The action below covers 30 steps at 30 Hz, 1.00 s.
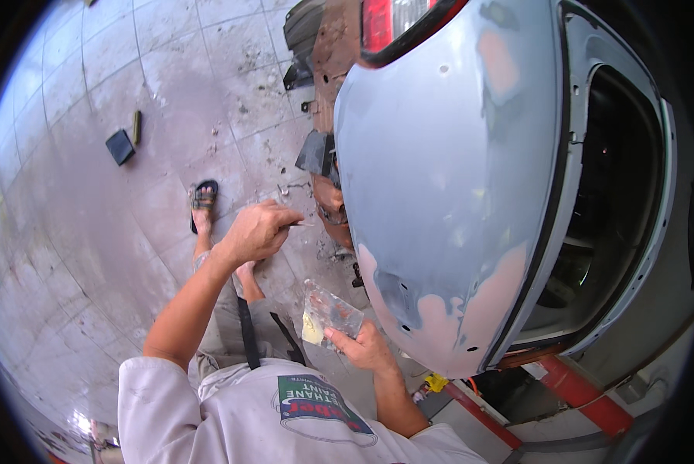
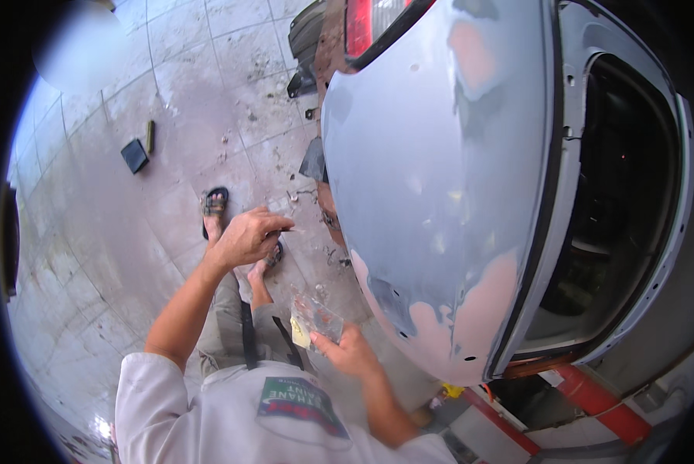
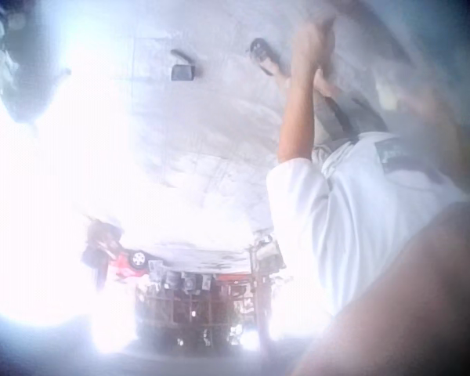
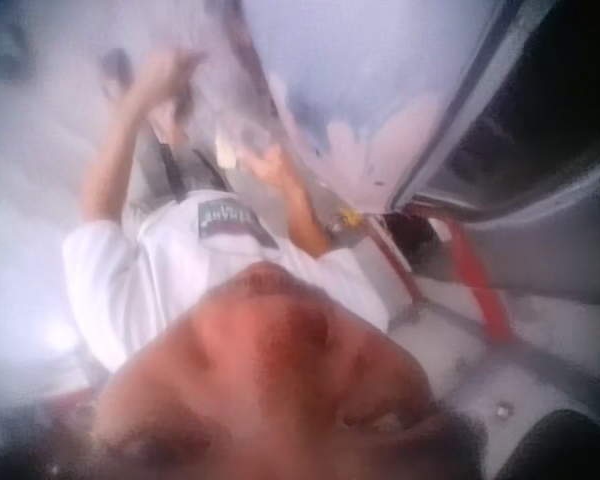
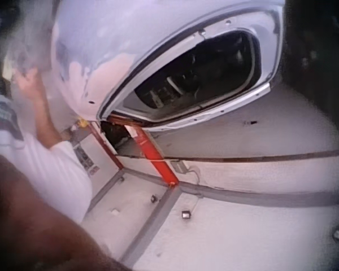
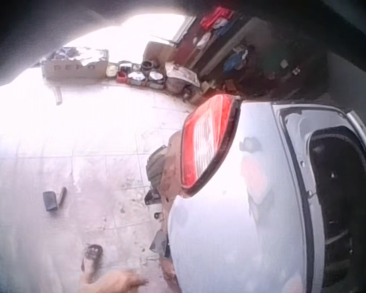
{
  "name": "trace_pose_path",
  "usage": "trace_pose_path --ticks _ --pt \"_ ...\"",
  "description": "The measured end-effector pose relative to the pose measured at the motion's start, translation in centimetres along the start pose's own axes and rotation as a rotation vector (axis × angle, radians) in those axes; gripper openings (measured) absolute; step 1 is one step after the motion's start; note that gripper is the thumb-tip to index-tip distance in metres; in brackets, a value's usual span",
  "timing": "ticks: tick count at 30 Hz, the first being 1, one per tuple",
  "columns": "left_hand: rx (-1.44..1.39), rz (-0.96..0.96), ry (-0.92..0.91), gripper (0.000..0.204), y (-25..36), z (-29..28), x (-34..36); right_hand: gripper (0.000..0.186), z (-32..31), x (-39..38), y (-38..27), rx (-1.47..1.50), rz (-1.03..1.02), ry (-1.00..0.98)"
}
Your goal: The person applies body filler to a car bumper and a car door using a spreader and a putty knife. They spread the filler over the surfaces, scrape excess material, and move between the two parts during the process.
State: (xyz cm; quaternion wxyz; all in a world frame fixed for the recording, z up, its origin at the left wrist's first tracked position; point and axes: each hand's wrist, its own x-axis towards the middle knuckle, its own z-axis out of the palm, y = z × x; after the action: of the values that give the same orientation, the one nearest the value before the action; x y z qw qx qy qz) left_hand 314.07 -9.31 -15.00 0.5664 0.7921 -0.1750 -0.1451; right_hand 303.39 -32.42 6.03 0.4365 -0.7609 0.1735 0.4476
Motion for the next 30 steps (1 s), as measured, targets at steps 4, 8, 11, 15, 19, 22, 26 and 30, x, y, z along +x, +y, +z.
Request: trace_pose_path --ticks 4,8,11,15,19,22,26,30 --pt "0.187 -0.017 -0.034 0.034 -2.5 -3.3 -0.1 0.035 0.9 1.4 -2.4 0.044 -0.029 0.027" --pt "0.225 -0.134 -0.028 0.032 -3.0 -7.8 -0.4 0.030 1.9 2.2 -4.6 0.085 -0.143 0.103" --pt "0.285 -0.201 -0.051 0.031 -3.6 -10.7 -0.4 0.030 1.6 2.7 -6.0 0.010 -0.230 0.089" --pt "0.303 -0.224 -0.062 0.032 -3.2 -12.7 -0.1 0.031 1.7 2.9 -7.7 0.066 -0.169 0.076" --pt "0.282 -0.208 -0.088 0.034 -1.1 -12.9 0.8 0.030 1.8 2.5 -8.2 0.138 -0.142 0.076" --pt "0.214 -0.103 -0.059 0.031 0.3 -12.5 2.2 0.033 1.4 1.6 -9.2 0.191 -0.126 0.086" --pt "0.142 0.055 0.048 0.027 2.9 -13.5 7.2 0.034 0.4 -0.1 -9.2 0.241 -0.251 0.146" --pt "0.205 0.136 0.075 0.044 8.6 -17.2 13.3 0.036 -1.6 -2.0 -9.7 0.305 -0.347 0.184"
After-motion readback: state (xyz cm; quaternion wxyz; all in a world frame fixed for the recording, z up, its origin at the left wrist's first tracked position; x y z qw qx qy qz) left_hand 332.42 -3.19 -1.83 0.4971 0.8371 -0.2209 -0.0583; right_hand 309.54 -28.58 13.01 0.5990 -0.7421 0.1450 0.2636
